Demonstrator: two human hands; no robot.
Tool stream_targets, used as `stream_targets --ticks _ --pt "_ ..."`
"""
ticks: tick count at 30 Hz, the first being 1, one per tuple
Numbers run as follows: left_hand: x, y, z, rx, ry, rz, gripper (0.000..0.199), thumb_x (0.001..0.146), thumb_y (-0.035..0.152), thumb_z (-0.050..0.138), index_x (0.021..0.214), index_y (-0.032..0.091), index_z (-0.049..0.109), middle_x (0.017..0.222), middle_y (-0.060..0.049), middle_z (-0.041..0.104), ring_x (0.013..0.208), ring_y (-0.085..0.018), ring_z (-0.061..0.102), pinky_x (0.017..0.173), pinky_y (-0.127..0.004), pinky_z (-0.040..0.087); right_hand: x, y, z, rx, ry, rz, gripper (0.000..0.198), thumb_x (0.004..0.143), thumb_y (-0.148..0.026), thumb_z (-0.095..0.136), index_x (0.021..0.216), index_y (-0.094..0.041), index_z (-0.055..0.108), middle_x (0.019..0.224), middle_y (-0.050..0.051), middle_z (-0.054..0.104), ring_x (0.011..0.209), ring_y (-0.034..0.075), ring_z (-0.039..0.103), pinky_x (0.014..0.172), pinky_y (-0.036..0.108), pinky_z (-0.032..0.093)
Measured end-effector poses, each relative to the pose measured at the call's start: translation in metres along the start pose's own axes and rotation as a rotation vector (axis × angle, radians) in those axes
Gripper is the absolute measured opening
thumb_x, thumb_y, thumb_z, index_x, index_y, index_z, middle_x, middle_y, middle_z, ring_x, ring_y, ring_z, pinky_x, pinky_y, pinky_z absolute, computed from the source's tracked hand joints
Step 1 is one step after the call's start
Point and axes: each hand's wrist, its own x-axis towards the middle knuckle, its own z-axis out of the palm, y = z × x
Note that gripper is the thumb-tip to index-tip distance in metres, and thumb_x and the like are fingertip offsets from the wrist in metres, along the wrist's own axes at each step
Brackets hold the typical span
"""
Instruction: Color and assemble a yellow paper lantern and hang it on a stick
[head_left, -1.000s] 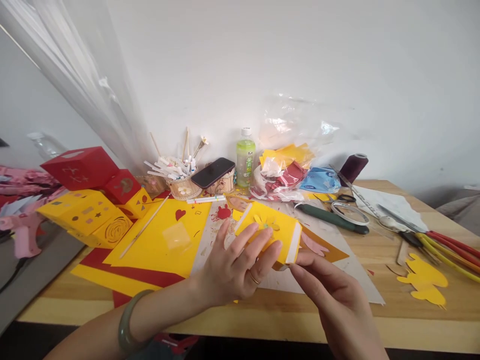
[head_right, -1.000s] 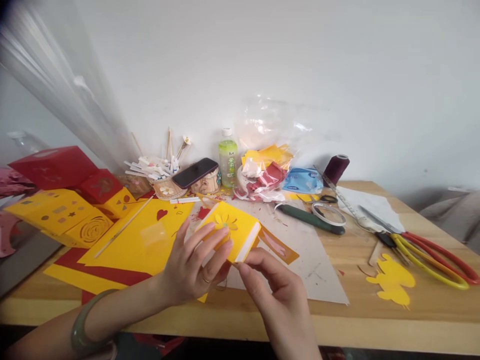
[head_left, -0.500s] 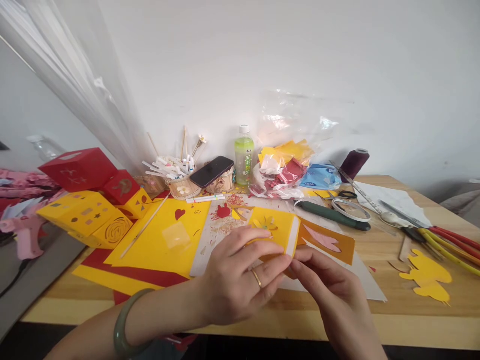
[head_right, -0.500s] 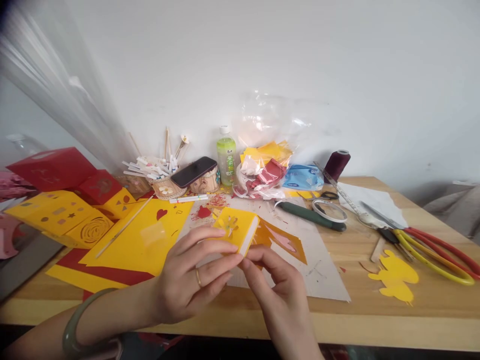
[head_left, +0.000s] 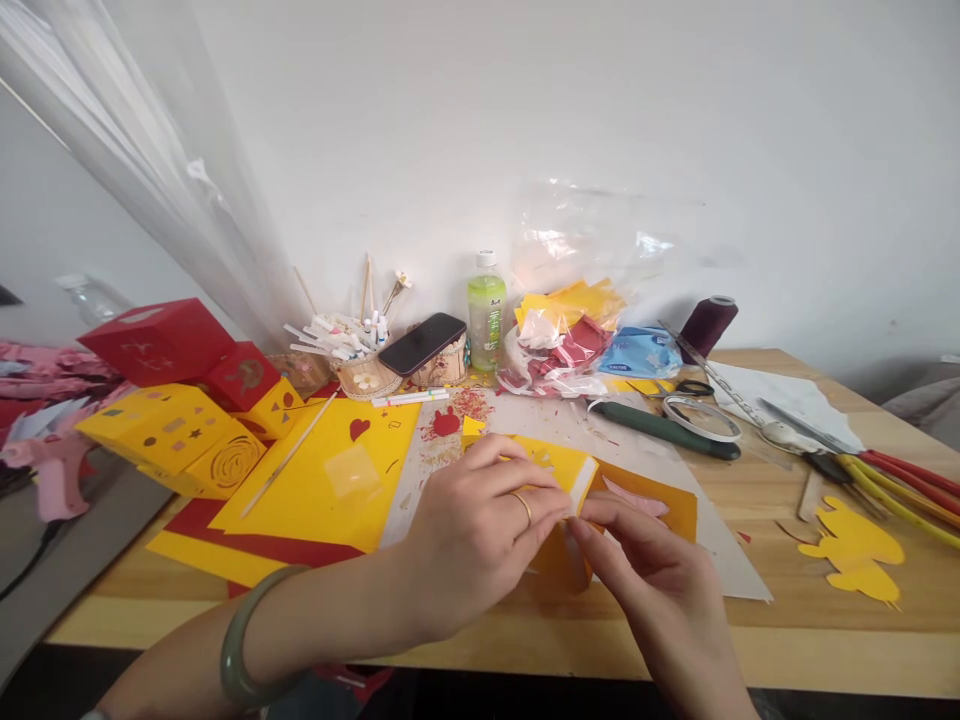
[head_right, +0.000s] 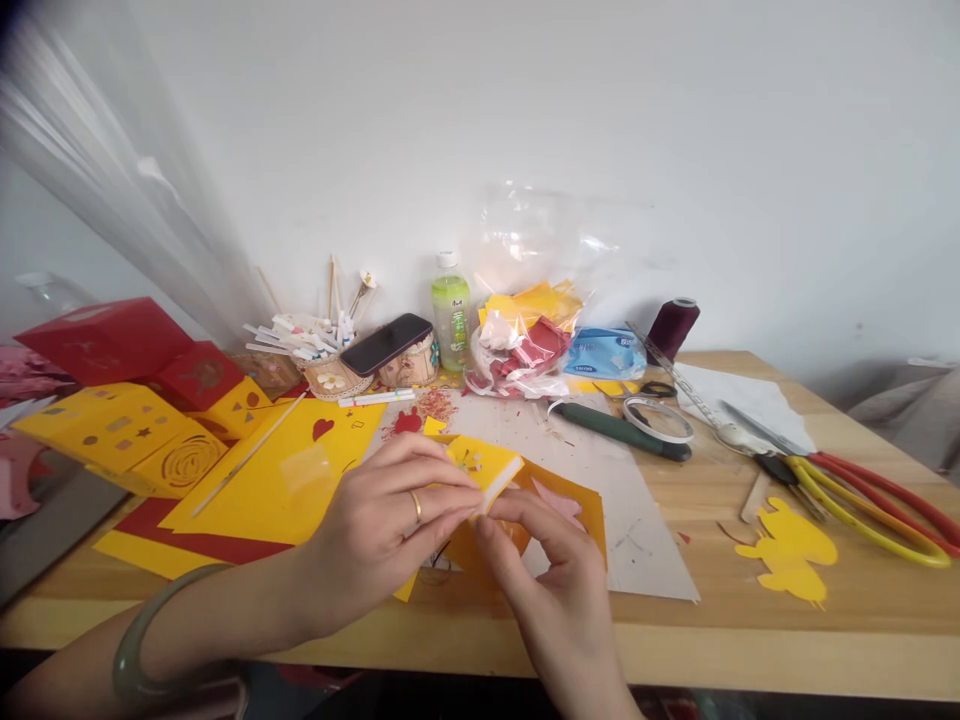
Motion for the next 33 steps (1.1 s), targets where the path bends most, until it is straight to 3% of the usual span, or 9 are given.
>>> stream_targets --ticks 9,14,19,26,33 --pt "0.007 -0.001 -0.008 0.038 -0.110 0.111 0.017 0.087 0.011 0.050 0.082 0.010 0.067 0.082 -0.003 0.069 0.081 -0.015 0.055 0.072 -0.028 0.052 0.000 -0.001 0.001 -0.022 -0.008 -0.086 0.021 0.082 -0.030 0.054 0.069 -0.022 0.068 0.053 -0.002 0.055 0.059 0.016 0.055 0.066 0.030 0.044" --pt "0.008 0.003 -0.009 0.181 -0.139 0.180 0.020 0.086 0.007 0.048 0.078 0.007 0.067 0.075 -0.006 0.067 0.081 -0.017 0.057 0.072 -0.029 0.054 0.000 -0.005 0.003 -0.044 -0.021 -0.120 0.029 0.083 -0.028 0.051 0.056 -0.021 0.062 0.050 0.000 0.055 0.059 0.017 0.057 0.065 0.030 0.047" --pt "0.003 0.006 -0.003 0.345 -0.101 0.207 0.019 0.084 0.007 0.048 0.079 0.007 0.066 0.074 -0.007 0.065 0.089 -0.021 0.060 0.074 -0.035 0.056 -0.002 -0.004 0.004 -0.052 -0.005 -0.194 0.019 0.082 -0.025 0.053 0.073 -0.022 0.069 0.061 0.002 0.063 0.060 0.017 0.059 0.060 0.028 0.050" --pt "-0.001 0.004 -0.002 0.298 -0.077 0.250 0.020 0.082 0.003 0.048 0.069 0.009 0.062 0.081 -0.008 0.066 0.087 -0.020 0.060 0.073 -0.032 0.056 -0.003 -0.003 0.004 -0.072 -0.035 -0.198 0.019 0.083 -0.024 0.052 0.076 -0.022 0.070 0.064 0.002 0.064 0.062 0.016 0.060 0.055 0.025 0.051" --pt "-0.003 -0.002 0.000 0.251 -0.213 0.117 0.017 0.085 0.008 0.047 0.082 0.009 0.064 0.080 -0.007 0.065 0.089 -0.019 0.060 0.076 -0.032 0.054 -0.001 -0.006 0.005 -0.076 -0.043 -0.183 0.024 0.083 -0.026 0.050 0.067 -0.022 0.067 0.056 0.001 0.060 0.058 0.016 0.061 0.052 0.023 0.051"
